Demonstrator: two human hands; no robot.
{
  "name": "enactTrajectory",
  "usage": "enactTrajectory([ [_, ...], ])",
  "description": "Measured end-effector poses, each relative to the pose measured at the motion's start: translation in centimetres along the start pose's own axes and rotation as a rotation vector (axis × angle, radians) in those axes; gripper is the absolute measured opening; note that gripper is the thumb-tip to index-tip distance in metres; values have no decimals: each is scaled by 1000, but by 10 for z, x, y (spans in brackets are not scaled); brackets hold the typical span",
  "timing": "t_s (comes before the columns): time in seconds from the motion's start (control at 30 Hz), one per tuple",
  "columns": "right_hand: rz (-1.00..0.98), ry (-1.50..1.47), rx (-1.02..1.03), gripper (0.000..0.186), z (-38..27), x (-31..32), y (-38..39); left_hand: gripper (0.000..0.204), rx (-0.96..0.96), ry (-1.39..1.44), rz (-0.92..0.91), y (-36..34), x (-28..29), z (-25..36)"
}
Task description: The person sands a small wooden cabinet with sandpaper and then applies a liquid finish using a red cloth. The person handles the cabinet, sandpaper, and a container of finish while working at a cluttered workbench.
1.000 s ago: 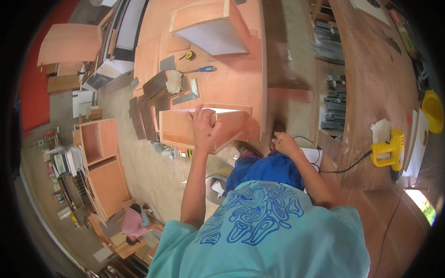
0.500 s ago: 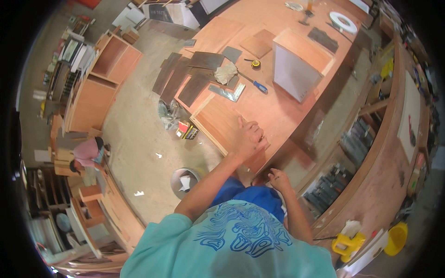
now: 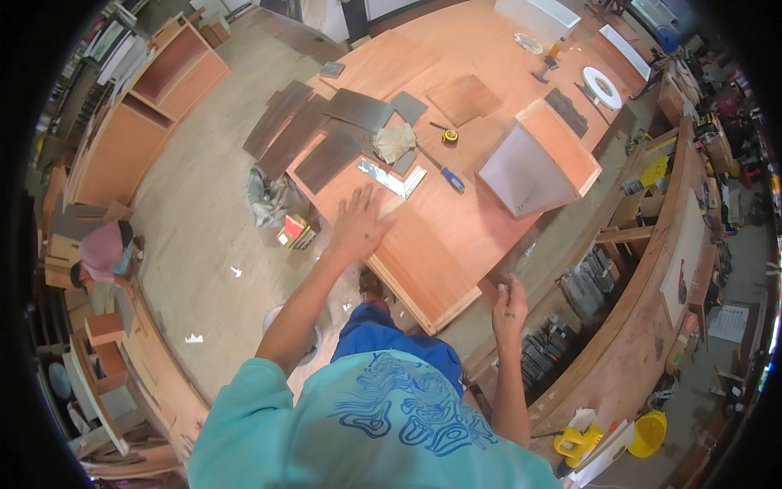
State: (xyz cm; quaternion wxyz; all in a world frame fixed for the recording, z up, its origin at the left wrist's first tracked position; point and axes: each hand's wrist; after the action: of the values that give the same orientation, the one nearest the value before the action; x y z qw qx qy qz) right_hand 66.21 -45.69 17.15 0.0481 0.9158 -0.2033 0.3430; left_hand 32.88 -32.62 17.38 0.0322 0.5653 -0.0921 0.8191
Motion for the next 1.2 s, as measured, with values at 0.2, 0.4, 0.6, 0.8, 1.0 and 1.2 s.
enactTrajectory([
  [0.2,75,185,336,44,-90,-46,-3,46,151,102,-414,-58,-34,-67],
  [0.4,-2,476,141,48,-118,-95,4,46,394,236,-669,-77,-166,-135],
  [0.6,-16,517,172,35,-119,-95,4,71,402,96,-565,-139,-243,-166],
  [0.8,-28,540,147,27,-117,-94,2,59,-33,-249,-590,-207,-241,-150],
  [1.0,-20,547,152,27,-119,-92,-3,48,-78,-209,-594,-248,-268,-180],
  [1.2,15,536,165,25,-121,-96,-4,48,-40,-74,1,-270,-265,-182],
])
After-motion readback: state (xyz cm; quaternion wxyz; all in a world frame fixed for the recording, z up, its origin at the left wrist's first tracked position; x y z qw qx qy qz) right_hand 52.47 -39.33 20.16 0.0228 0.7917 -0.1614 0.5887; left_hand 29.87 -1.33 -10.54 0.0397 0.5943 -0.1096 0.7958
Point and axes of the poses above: each hand's wrist, its own y-axis away from the middle knuckle, its own x-axis out of the back of the hand, z = x × y, and after that the axes turned 5 degrees about z, right-handed
